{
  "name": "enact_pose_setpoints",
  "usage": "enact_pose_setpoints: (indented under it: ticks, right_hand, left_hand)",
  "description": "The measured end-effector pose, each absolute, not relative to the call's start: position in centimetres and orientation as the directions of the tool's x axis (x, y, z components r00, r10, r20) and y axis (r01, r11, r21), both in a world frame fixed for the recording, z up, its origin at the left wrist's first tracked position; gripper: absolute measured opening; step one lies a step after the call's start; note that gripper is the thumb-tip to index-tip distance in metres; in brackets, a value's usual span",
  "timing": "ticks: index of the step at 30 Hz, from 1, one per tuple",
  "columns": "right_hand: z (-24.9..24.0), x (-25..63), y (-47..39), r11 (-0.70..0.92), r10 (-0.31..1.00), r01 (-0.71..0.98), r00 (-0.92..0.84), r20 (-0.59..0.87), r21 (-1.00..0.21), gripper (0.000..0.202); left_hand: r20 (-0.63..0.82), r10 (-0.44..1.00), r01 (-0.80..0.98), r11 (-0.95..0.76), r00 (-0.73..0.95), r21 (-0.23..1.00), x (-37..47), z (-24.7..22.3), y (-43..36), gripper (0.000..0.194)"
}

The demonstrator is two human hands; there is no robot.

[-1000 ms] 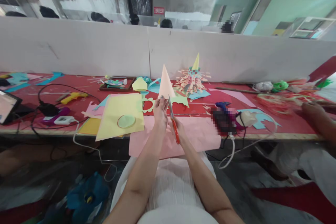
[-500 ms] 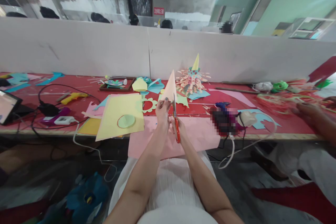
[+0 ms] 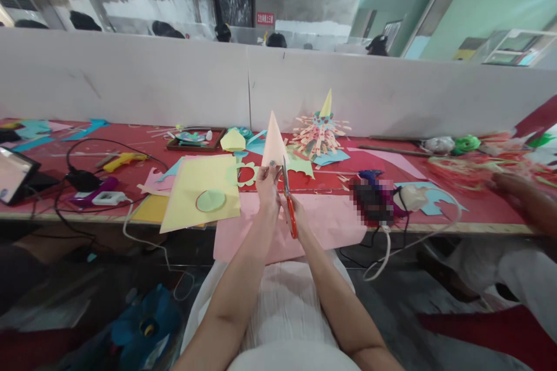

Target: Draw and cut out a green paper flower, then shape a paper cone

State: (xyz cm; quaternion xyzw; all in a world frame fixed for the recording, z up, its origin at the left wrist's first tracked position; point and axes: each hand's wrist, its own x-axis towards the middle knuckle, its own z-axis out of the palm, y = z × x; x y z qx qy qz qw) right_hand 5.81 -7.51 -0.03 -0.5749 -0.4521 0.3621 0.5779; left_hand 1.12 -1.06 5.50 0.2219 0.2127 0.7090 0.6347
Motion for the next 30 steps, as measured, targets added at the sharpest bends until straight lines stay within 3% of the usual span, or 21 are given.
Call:
enact_pose_setpoints:
  ticks: [12,19,30]
  right_hand:
    - [-0.9,7.0,-7.1,0.065,0.913,0.119,0.393,0.108,-0.991,0.036]
    - [0.2,6.5,-7.6,0.049,0.922,0.116,0.376,0.09,-0.992,0.039]
    - [0.1,6.8,-7.5,0.059,0.919,0.13,0.381,0.104,-0.99,0.042]
  left_hand:
    - [0.107,0.994,-0.759,-0.09,-0.028,0.645,2.1,4.6,-1.6,0.029]
    - [0.065,0.994,-0.754,-0.11,-0.089,0.647,1.8,5.5,-1.7,0.027]
    - [0.072,0.997,-0.735,-0.068,-0.026,0.675,2.2,5.1,-1.8,0.025]
